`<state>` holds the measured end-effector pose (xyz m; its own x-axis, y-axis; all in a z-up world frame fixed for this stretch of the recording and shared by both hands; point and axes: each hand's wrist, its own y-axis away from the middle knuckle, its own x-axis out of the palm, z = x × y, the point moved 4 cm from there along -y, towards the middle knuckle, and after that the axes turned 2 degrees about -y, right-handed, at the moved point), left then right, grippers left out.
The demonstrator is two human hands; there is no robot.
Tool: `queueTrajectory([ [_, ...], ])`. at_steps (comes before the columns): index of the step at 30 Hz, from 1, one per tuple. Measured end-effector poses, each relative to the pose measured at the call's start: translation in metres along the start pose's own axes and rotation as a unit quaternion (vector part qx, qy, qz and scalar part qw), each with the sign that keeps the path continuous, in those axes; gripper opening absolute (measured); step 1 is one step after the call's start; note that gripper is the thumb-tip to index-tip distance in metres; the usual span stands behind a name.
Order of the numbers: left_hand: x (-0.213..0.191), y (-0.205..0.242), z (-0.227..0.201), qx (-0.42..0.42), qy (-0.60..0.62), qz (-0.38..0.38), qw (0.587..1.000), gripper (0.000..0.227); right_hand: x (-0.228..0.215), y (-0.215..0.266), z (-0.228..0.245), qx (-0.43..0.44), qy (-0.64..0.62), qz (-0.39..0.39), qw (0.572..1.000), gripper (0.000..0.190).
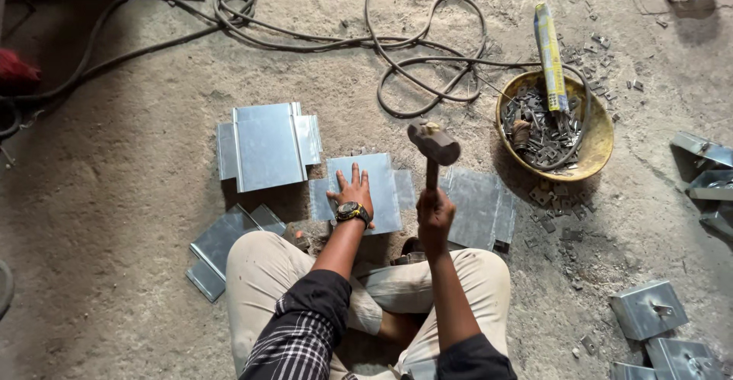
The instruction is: The person sits on the floor and uses a hammer to repeatedly strike a rectangular metal sheet placed on a gear-shaped anvil. They hold the sheet with one hand and strike it with the other, occasionally repositioning the sheet to hit different areas.
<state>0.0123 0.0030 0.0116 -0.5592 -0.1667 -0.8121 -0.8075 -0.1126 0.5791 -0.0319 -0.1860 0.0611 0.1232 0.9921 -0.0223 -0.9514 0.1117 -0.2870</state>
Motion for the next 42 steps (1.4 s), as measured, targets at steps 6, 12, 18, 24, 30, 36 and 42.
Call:
queueTrajectory([
  [6, 0.002, 0.0, 0.002, 0.014, 0.002, -0.019, 1.0, 0.155, 0.026, 0.004, -0.078, 0.197, 0.18, 0.066, 0.962, 0.042],
  [12, 0.02, 0.016, 0.007, 0.031, 0.001, -0.015, 0.999, 0.15, 0.003, 0.004, -0.039, 0.069, 0.092, 0.022, 0.993, 0.048],
  [18, 0.015, 0.012, 0.005, 0.01, -0.001, 0.024, 1.0, 0.153, 0.006, -0.001, -0.044, -0.016, 0.126, -0.022, 0.992, 0.048],
  [24, 0.016, 0.012, 0.003, 0.01, 0.006, 0.017, 1.0, 0.156, 0.007, 0.008, -0.075, 0.149, 0.252, 0.001, 0.956, 0.046],
  [30, 0.015, 0.012, 0.001, 0.001, 0.002, 0.016, 1.0, 0.158, -0.006, 0.01, -0.044, 0.079, 0.145, -0.011, 0.986, 0.045],
  [36, 0.013, 0.016, 0.002, 0.006, -0.021, 0.002, 1.0, 0.158, 0.016, -0.001, -0.076, 0.162, 0.253, 0.041, 0.953, 0.046],
  [42, 0.017, 0.007, 0.002, 0.005, -0.034, 0.022, 0.999, 0.161, 0.009, 0.014, -0.111, 0.249, 0.24, 0.051, 0.937, 0.057],
])
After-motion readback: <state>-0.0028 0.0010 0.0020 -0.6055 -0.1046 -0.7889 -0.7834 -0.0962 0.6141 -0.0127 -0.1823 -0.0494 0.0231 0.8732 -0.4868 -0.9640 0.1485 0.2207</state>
